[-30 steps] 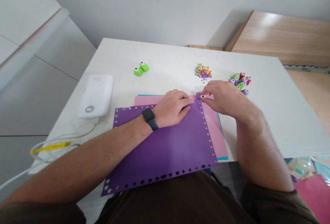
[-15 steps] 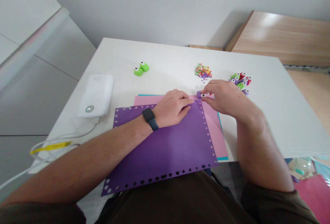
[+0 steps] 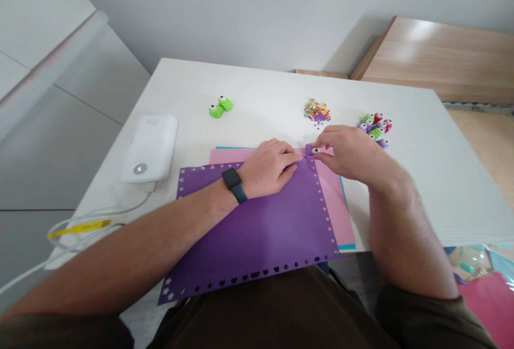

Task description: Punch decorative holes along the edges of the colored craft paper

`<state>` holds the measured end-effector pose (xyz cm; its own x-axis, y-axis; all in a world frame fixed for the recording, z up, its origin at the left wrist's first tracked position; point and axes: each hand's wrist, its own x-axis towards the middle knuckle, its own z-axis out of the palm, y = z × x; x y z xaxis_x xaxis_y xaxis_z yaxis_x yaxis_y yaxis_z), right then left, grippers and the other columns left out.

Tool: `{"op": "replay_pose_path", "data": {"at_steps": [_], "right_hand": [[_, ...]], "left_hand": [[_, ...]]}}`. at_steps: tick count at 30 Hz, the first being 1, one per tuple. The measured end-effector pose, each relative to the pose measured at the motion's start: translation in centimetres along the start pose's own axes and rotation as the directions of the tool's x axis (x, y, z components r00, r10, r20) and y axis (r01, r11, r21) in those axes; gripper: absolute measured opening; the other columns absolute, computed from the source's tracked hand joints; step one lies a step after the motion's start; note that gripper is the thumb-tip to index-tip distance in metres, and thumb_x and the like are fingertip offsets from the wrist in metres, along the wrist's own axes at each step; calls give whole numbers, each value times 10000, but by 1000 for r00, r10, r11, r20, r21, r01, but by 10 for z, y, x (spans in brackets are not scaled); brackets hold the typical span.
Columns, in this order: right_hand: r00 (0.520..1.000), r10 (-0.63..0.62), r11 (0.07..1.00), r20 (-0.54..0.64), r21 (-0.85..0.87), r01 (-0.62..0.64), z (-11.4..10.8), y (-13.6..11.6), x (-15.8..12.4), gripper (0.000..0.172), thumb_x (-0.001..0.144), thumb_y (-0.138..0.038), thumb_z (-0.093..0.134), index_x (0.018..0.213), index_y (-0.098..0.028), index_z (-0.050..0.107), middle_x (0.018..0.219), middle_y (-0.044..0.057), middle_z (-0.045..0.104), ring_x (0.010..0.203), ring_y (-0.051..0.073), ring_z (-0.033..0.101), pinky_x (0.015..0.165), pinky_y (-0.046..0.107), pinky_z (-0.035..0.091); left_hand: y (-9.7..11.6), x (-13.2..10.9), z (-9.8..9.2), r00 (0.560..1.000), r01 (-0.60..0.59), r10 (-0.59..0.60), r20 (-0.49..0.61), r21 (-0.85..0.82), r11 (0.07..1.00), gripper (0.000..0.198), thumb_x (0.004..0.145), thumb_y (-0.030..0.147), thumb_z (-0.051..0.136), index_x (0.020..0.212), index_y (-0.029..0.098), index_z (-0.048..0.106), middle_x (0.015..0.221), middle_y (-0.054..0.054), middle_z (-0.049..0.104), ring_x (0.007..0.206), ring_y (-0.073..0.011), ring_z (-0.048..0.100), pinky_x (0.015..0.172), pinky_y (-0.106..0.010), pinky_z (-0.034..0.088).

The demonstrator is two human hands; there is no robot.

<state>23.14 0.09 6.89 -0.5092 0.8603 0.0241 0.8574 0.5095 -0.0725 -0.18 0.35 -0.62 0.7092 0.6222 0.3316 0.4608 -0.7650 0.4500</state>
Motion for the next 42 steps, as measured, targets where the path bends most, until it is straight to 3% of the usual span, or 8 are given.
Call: {"op": "replay_pose_path", "data": {"at_steps": [21, 34, 42], "right_hand": [[998, -6, 998, 58, -63, 10, -2, -1, 0, 188, 937, -297, 626, 952, -178, 770, 919, 93, 738, 879, 248, 674, 764, 344, 462], [997, 12, 1000, 70, 6, -12, -1, -2, -1, 206, 926, -272, 606, 1020, -202, 776, 964, 81, 766, 907, 244, 696, 793, 342, 477], [997, 73, 995, -10, 68, -72, -3, -2, 0, 266, 975, -263, 527, 979, -176, 779, 883, 76, 779, 805, 225, 698, 731, 331, 453]], "left_hand": [[1, 0, -1, 1000, 9, -9, 9, -4, 1000, 282, 1015, 267, 509, 1190, 211, 723, 1162, -103, 695, 1090, -252, 606, 987, -459, 469], [1, 0, -1, 1000, 13, -13, 15, 0, 1000, 287, 1016, 273, 515, 1205, 206, 721, 1157, -103, 689, 1085, -252, 600, 988, -457, 467], [0, 0, 0, 1000, 4, -4, -4, -5, 1000, 282, 1005, 251, 524, 1222, 213, 700, 1168, -101, 690, 1086, -255, 599, 990, -463, 467]]}}
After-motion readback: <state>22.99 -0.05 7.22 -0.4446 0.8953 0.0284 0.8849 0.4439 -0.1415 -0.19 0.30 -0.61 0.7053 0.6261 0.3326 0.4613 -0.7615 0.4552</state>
